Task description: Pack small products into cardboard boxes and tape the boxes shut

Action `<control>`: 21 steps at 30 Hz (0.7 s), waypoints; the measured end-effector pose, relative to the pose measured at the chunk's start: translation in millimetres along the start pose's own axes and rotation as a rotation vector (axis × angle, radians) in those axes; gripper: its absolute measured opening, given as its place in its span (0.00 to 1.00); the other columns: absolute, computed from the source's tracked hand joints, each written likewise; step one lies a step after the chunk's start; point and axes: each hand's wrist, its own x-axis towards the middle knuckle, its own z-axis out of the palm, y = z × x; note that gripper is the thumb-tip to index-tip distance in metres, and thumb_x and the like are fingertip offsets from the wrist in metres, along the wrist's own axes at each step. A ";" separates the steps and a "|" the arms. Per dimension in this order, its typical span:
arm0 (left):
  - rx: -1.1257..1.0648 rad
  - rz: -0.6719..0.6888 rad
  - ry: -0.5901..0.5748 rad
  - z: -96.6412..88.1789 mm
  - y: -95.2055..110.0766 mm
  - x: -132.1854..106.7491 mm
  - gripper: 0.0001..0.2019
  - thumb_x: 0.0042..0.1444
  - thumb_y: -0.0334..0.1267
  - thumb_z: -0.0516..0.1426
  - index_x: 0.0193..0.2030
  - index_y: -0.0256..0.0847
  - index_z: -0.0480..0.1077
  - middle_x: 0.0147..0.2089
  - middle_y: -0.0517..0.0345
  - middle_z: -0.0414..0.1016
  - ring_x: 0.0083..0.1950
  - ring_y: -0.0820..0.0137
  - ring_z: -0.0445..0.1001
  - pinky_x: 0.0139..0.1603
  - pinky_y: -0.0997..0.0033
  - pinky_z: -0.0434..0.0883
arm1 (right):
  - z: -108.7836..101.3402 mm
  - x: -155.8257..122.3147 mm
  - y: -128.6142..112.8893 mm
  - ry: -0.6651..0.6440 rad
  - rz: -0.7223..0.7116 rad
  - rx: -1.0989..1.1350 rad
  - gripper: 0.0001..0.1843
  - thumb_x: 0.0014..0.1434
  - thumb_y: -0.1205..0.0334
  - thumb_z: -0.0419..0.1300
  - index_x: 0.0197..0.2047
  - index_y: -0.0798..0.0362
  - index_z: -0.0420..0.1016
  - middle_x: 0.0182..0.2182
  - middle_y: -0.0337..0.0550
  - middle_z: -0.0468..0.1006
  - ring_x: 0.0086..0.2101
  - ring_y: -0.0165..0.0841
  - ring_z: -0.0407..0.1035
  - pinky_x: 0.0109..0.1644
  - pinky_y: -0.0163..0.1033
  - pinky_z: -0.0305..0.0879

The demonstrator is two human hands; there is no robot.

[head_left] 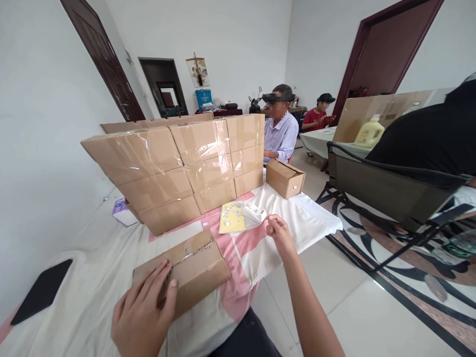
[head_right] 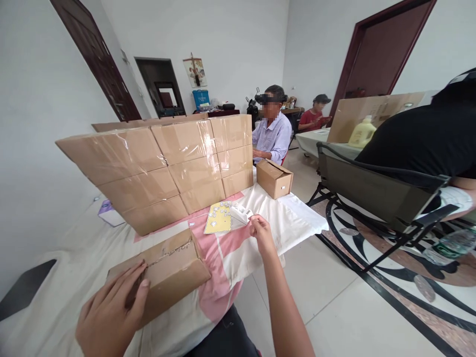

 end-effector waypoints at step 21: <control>-0.698 -0.145 -0.209 -76.5 72.7 79.7 0.10 0.63 0.35 0.64 0.51 0.48 0.76 0.54 0.57 0.76 0.55 0.67 0.78 0.58 0.63 0.74 | 139.4 -152.2 -75.9 -0.482 -0.351 -0.192 0.09 0.68 0.63 0.61 0.50 0.49 0.79 0.27 0.34 0.70 0.25 0.26 0.64 0.29 0.32 0.60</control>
